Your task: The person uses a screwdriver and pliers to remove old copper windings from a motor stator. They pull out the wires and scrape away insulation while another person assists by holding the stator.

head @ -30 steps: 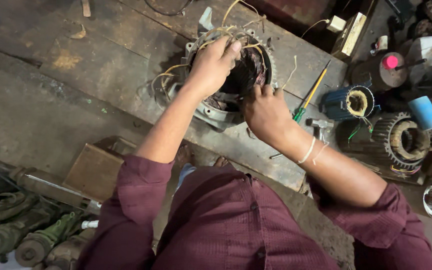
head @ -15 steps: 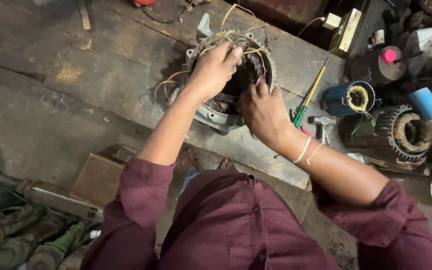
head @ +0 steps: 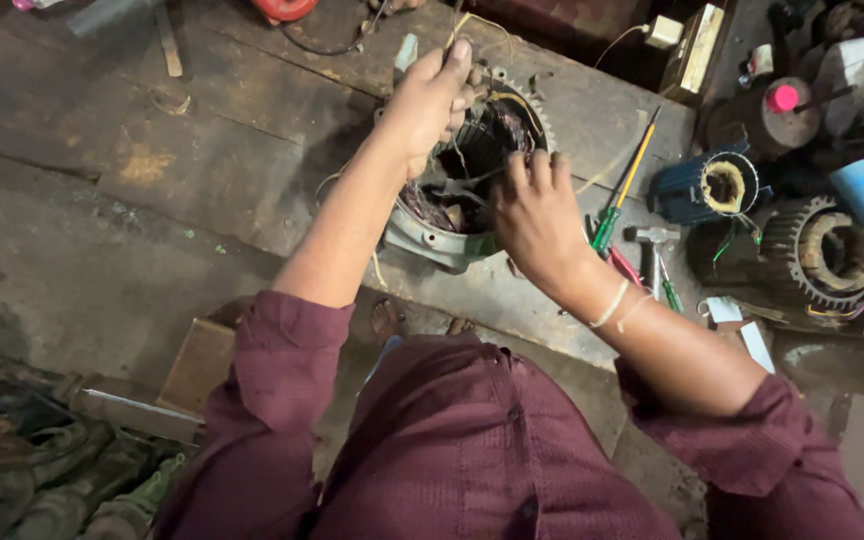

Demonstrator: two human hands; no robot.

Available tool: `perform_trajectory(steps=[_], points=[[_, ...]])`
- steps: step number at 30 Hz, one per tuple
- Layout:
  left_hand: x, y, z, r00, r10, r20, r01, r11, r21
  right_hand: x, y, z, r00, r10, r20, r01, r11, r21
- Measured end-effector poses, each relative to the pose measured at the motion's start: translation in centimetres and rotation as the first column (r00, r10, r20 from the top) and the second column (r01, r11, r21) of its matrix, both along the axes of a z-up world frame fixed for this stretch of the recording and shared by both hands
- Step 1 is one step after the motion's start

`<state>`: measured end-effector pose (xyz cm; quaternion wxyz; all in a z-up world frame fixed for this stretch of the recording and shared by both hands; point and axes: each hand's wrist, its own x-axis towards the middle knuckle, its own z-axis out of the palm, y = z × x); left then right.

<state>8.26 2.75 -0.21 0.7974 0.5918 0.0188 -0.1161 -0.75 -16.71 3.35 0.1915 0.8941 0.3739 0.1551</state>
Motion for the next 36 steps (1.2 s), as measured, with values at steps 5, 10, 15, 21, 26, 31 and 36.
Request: perform_trajectory(steps=[5,10,15,21,26,31,36], points=[[0.2,0.1,0.5,1.0,-0.024,-0.015,0.024,1.0,-0.007,0.7,2.5,-1.9,0.981,-0.116,-0.158,0.102,0.99,-0.096],[0.1,0.7,0.4,0.999,-0.052,-0.014,0.052,0.999,0.008,0.6,2.5,-2.2,0.936,-0.118,-0.332,0.111,0.993,-0.041],[0.8,1.0,1.0,0.998,-0.028,0.052,0.022,0.994,0.105,0.4,1.3,-1.3,0.925,-0.095,-0.367,0.104,0.995,0.006],[2.1,1.1,2.6,0.951,-0.031,0.307,-0.17,0.778,0.605,0.4,-1.6,0.6,0.974,-0.074,-0.213,0.11,0.981,0.162],[2.7,1.7,4.2,0.886,-0.217,0.41,-0.212,0.597,0.774,1.3,-0.2,-1.0,0.977,-0.111,-0.18,0.16,0.944,0.29],[2.0,2.5,4.9,0.908,-0.229,0.351,-0.17,0.564,0.808,2.2,0.4,-2.6,0.977,-0.214,-0.017,0.212,0.95,0.23],[0.8,2.3,4.6,0.935,-0.154,0.32,-0.126,0.699,0.703,3.4,-0.9,-2.8,0.952,-0.307,-0.001,0.302,0.936,0.181]])
